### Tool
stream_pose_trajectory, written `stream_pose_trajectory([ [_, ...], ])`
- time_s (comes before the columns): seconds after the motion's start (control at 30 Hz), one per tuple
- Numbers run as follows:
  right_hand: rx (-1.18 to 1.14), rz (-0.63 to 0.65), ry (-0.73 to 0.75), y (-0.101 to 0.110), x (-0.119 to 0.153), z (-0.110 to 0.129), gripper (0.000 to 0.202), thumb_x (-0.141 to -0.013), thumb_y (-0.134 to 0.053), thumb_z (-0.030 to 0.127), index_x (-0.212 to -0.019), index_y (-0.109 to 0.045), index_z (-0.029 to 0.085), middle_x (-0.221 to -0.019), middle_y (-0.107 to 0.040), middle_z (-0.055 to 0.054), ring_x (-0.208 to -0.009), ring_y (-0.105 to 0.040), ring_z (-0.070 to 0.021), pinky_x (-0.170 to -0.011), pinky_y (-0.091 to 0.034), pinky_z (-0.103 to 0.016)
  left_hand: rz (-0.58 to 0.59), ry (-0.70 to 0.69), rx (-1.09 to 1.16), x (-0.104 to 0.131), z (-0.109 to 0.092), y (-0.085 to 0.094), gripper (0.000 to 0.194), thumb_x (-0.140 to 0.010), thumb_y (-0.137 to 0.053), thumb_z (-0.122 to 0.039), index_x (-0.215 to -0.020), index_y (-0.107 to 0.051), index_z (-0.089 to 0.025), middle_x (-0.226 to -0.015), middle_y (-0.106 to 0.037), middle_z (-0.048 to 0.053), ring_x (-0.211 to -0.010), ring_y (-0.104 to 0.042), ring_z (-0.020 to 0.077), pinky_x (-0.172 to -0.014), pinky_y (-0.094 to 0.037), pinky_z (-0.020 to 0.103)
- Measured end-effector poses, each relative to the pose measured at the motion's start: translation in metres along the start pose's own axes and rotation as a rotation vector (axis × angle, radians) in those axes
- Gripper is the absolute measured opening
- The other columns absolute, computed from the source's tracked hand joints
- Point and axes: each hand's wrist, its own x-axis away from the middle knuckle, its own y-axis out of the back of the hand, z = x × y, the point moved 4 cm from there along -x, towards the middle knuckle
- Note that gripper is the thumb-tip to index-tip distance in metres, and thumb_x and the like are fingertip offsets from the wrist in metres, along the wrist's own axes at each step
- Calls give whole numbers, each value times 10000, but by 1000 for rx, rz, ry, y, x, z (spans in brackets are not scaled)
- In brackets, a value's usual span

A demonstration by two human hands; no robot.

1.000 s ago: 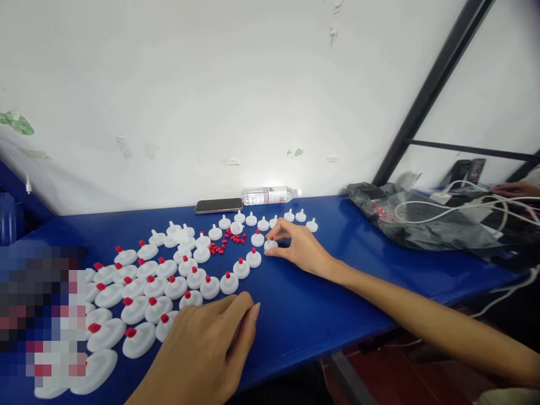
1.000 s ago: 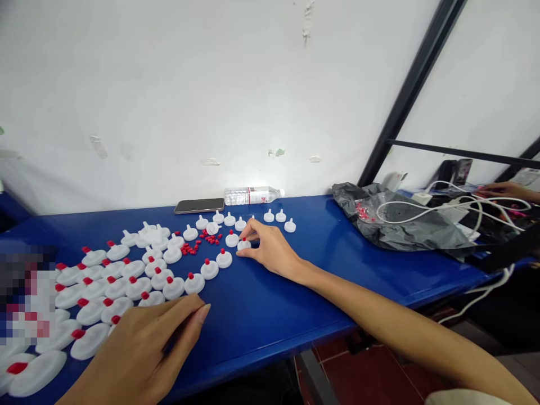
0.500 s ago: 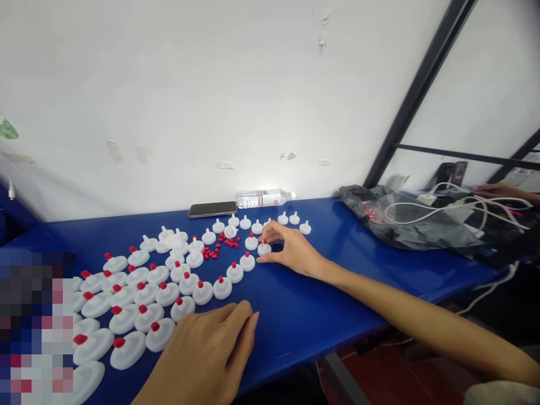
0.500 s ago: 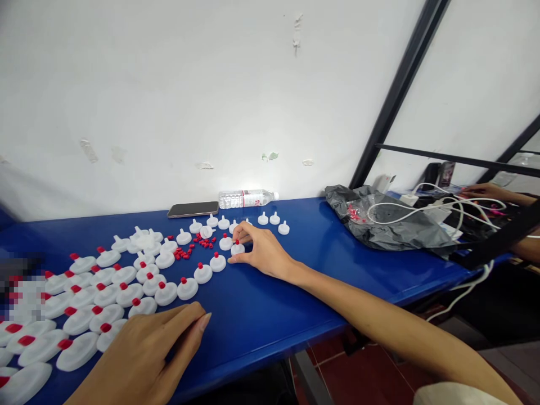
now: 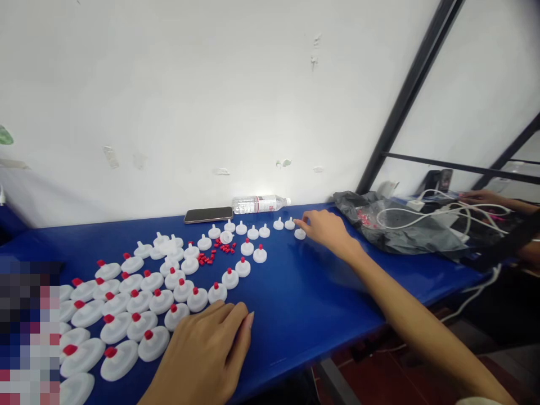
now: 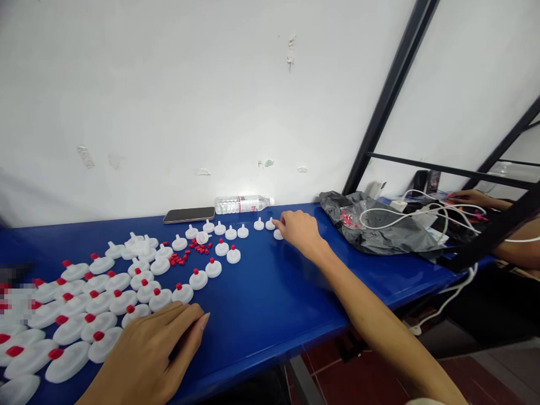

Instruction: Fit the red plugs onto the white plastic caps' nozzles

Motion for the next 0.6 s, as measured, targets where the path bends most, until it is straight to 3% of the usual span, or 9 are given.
stream_pose_trajectory([
  [0.1,-8,24,35,-5,0,0,258,-932,-708,390,-755,-733,203,-728,-733,-123,-714,-701,-297,-603,-448,-345,-13,13,12,0,2,0,263,-1037,-435,-211,-814,-571,-240,-667,-630,-30,-575,-647,150,-521,-424,287],
  [0.2,-44,-2,73,7,1,7,254,-938,-708,349,-725,-729,212,-716,-734,-114,-692,-696,-286,-592,-455,-347,4,43,67,1,3,-1,228,-1043,-423,-221,-878,-577,-251,-720,-662,-36,-612,-676,147,-544,-461,278],
  [0.3,-159,-2,189,26,11,27,261,-975,-668,393,-795,-753,224,-760,-763,-64,-681,-701,-234,-602,-478,-321,-58,123,116,2,4,2,191,-1038,-456,-281,-1203,-550,-278,-875,-714,-40,-663,-712,138,-556,-502,260],
  [0.37,-427,94,369,37,27,52,266,-983,-663,409,-835,-770,214,-763,-773,-25,-654,-702,-184,-619,-505,-286,-121,186,98,4,5,6,418,-1021,-499,-361,-1426,-424,-284,-965,-720,-21,-659,-712,142,-538,-517,257],
  [0.47,-825,384,580,45,63,92,234,-949,-717,424,-885,-797,213,-769,-784,4,-631,-694,-141,-587,-513,-237,-167,216,45,5,6,10,615,-986,-562,-454,-1528,-339,-267,-1089,-709,40,-708,-720,166,-547,-551,269],
  [0.6,-931,484,731,55,94,125,140,-902,-787,375,-909,-811,237,-791,-791,29,-662,-702,-117,-607,-506,-211,-227,114,72,4,4,11,357,-1004,-573,-348,-1342,-521,-247,-1108,-721,61,-727,-727,162,-583,-557,269],
])
